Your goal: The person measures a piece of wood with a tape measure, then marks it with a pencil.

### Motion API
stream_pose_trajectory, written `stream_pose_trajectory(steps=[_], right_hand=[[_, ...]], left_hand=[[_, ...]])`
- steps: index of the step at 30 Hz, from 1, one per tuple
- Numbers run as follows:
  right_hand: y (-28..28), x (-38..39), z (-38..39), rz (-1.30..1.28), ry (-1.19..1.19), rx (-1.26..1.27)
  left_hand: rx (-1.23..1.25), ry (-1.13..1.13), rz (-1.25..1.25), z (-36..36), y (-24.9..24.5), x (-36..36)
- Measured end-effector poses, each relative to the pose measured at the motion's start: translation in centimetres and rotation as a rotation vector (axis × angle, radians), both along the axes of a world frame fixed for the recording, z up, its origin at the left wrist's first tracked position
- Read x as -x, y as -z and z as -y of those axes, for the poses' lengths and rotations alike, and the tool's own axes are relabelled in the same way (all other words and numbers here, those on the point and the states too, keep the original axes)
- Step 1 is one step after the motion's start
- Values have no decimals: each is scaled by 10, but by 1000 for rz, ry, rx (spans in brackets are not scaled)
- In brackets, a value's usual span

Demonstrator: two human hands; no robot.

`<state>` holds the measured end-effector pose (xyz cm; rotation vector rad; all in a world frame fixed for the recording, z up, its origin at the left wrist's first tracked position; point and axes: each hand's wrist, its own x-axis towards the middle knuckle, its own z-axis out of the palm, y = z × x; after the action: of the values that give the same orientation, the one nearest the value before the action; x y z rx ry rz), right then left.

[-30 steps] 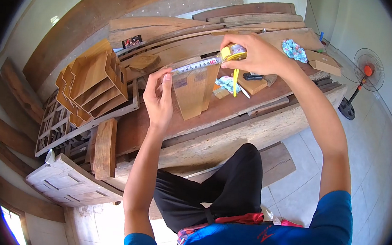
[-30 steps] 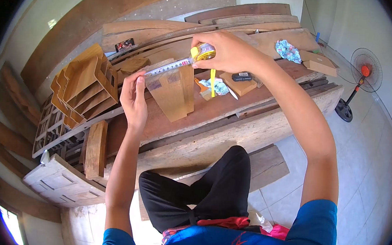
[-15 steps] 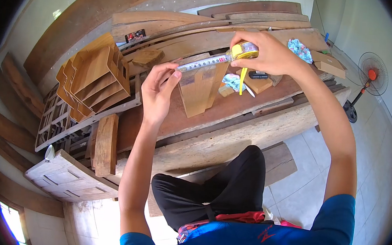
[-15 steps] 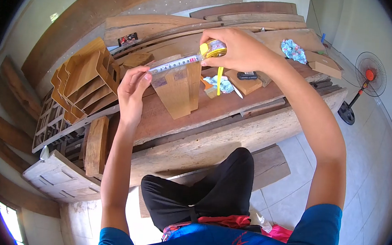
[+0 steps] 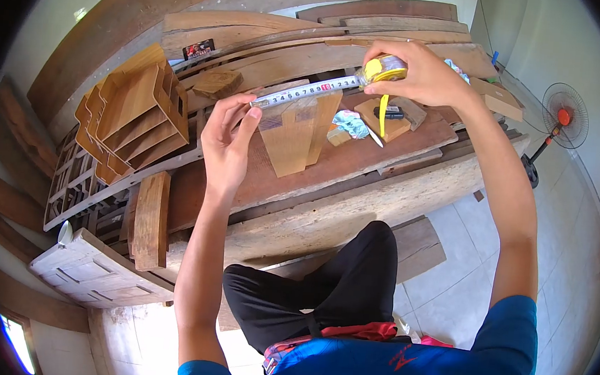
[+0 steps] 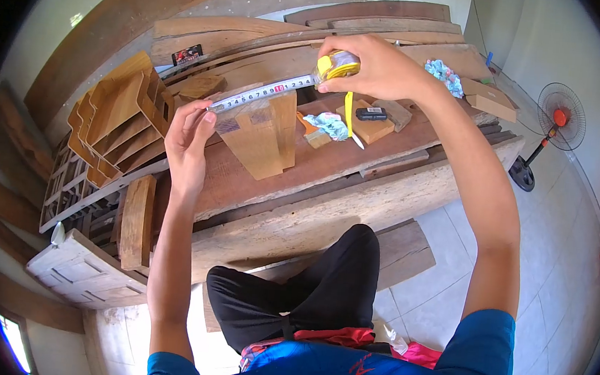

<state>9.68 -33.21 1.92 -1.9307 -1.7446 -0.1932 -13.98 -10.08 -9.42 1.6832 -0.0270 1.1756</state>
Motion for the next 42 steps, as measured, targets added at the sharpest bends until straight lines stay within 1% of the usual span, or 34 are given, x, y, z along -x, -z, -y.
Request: stream_pose_trajectory(steps=[4, 7, 10, 11, 14, 15, 18, 19, 22, 25, 28, 32, 34, 35, 38, 39, 42], right_hand=[[0, 16, -9, 4, -63, 8], [3, 18, -15, 37, -95, -12], [0, 22, -13, 31, -62, 8], [4, 23, -14, 39, -37, -22], [14, 25, -11, 15, -65, -125], [16, 23, -11, 3, -50, -122], [18, 29, -6, -101, -22, -89], [17, 30, -4, -92, -10, -89], [23, 34, 0, -28, 31, -147], [24, 28, -1, 3, -1, -167], [29, 23, -5, 48, 13, -212], [25, 18, -13, 3, 13, -192], [21, 10, -20, -13, -8, -178], [19, 3, -25, 40, 0, -159], [6, 6, -30, 23, -32, -84], [2, 9, -32, 41, -29, -81], [0, 11, -39, 56, -90, -123]], left_hand=[[-12, -13, -6, 8, 2, 2], [39, -26, -2, 6, 8, 4], [21, -22, -1, 4, 5, 5], [3, -25, -1, 5, 4, 5], [-118, -140, 19, 4, 10, 0], [-216, -162, 33, 3, 10, 0], [-601, -368, 98, 4, 7, 1], [-693, -417, 119, -2, 8, 1], [-748, -407, 93, -2, 9, -1], [-852, -496, 119, -6, 8, -1], [-815, -459, 134, -7, 8, -6], [-824, -438, 133, -19, -3, -11], [-804, -431, 93, -21, -10, -12], [-793, -433, 101, -23, -15, -14], [-1119, -556, -5, -19, -43, 0], [-1127, -627, 12, -14, -51, -3], [-1005, -721, -142, -5, -65, -12]])
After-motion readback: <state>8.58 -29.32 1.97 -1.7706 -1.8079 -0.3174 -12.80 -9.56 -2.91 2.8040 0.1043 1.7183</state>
